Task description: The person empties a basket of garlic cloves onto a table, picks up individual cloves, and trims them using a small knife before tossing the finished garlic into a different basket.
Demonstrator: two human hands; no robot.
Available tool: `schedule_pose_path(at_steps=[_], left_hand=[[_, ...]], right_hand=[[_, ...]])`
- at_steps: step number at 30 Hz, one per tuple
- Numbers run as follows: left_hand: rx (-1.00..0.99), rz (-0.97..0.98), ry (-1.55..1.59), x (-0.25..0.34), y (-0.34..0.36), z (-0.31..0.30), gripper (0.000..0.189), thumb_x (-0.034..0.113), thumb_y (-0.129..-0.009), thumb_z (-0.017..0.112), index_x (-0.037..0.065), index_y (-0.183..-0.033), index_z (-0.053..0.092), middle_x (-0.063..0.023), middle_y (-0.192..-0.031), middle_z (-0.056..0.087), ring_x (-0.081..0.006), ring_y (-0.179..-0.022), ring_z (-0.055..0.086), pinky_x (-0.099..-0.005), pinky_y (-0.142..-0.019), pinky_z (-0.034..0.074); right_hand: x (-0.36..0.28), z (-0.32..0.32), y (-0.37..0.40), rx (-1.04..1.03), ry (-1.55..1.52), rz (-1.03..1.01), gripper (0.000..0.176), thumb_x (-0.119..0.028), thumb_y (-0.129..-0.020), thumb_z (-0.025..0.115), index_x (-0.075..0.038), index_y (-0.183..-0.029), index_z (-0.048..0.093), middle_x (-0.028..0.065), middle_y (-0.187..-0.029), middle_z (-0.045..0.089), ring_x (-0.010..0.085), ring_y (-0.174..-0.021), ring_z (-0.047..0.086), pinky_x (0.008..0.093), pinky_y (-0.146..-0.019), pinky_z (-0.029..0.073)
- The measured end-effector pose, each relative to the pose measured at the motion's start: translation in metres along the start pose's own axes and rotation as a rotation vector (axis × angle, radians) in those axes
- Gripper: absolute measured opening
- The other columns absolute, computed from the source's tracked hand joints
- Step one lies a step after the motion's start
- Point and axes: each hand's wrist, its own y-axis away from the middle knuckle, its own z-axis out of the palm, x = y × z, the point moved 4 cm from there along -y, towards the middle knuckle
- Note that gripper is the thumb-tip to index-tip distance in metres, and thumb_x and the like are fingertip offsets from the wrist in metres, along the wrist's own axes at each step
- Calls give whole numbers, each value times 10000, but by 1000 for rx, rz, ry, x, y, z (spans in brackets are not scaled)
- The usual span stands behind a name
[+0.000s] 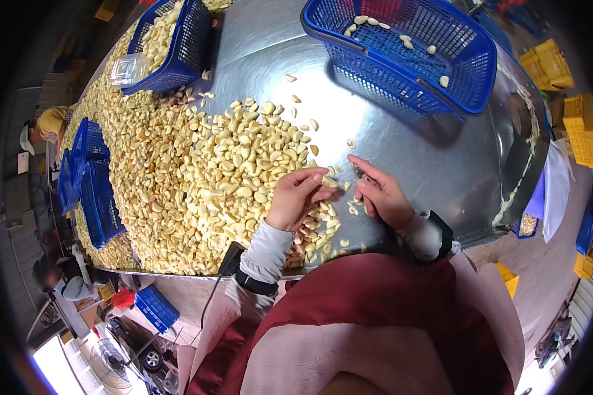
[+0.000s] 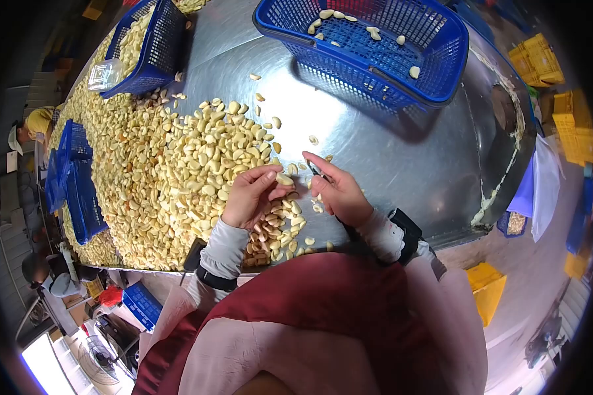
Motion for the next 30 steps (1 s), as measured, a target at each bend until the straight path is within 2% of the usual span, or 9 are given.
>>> schedule_pose_path(at_steps=[4,7,9,12,15,21,23,27,30], left_hand=[[1,1,419,-11,6,4,168,9,-928,541,-84,-1063,575,-139,-980,639,-226,-901,658,-287,-805,568],[84,53,493,-15,12,15,189,-17,-889,589,-74,-1068,575,-128,-950,648,-194,-839,656,-265,-762,558],[200,223,204,-7,16,14,199,-38,-855,619,-63,-1050,595,-118,-919,655,-171,-771,646,-242,-713,539],[382,518,-447,3,0,3,205,-60,-782,652,-28,-985,643,-106,-842,646,-179,-704,636,-246,-659,515],[468,814,-1109,18,-22,20,218,-42,-710,669,-4,-924,653,-131,-857,595,-278,-774,598,-366,-674,497],[427,649,-1692,20,-63,18,264,-16,-715,697,28,-975,674,-152,-837,586,-271,-742,613,-322,-666,501],[273,614,-937,26,-59,3,278,10,-757,689,33,-1034,677,-110,-848,620,-212,-742,628,-288,-656,512],[-80,-40,336,8,-40,-4,242,-2,-919,536,-44,-1152,584,-104,-961,643,-142,-808,635,-231,-705,544],[-11,-101,448,2,-20,13,285,-19,-925,524,-40,-1209,542,-103,-994,628,-152,-848,628,-232,-785,549]], right_hand=[[-6,14,5,15,351,-292,520,-168,-926,504,7,-1398,371,177,-1094,624,218,-984,611,323,-875,461],[-15,27,12,55,550,-499,520,-155,-924,505,27,-1391,366,230,-1174,596,248,-1063,598,348,-896,449],[-13,23,9,76,565,-539,531,-149,-924,514,13,-1404,354,175,-1091,624,219,-980,609,322,-866,458],[4,-4,1,179,-66,-122,513,-145,-945,506,-57,-1429,359,3,-838,543,33,-588,431,177,-540,397],[4,-17,-2,231,-29,-150,497,-138,-955,491,-71,-1430,364,-6,-807,532,5,-537,367,157,-475,325],[-14,-12,7,166,24,-139,476,-125,-945,491,-49,-1405,396,-2,-850,544,16,-573,399,165,-525,363],[-14,-11,8,140,30,-106,479,-114,-938,491,-41,-1402,398,13,-903,567,28,-615,436,172,-574,402],[-13,5,3,46,232,-222,504,-85,-916,492,-17,-1403,380,123,-1182,574,151,-989,555,266,-879,433],[-19,22,0,-16,378,-375,515,-74,-908,490,-14,-1405,367,175,-1268,550,226,-1162,541,312,-978,406]])
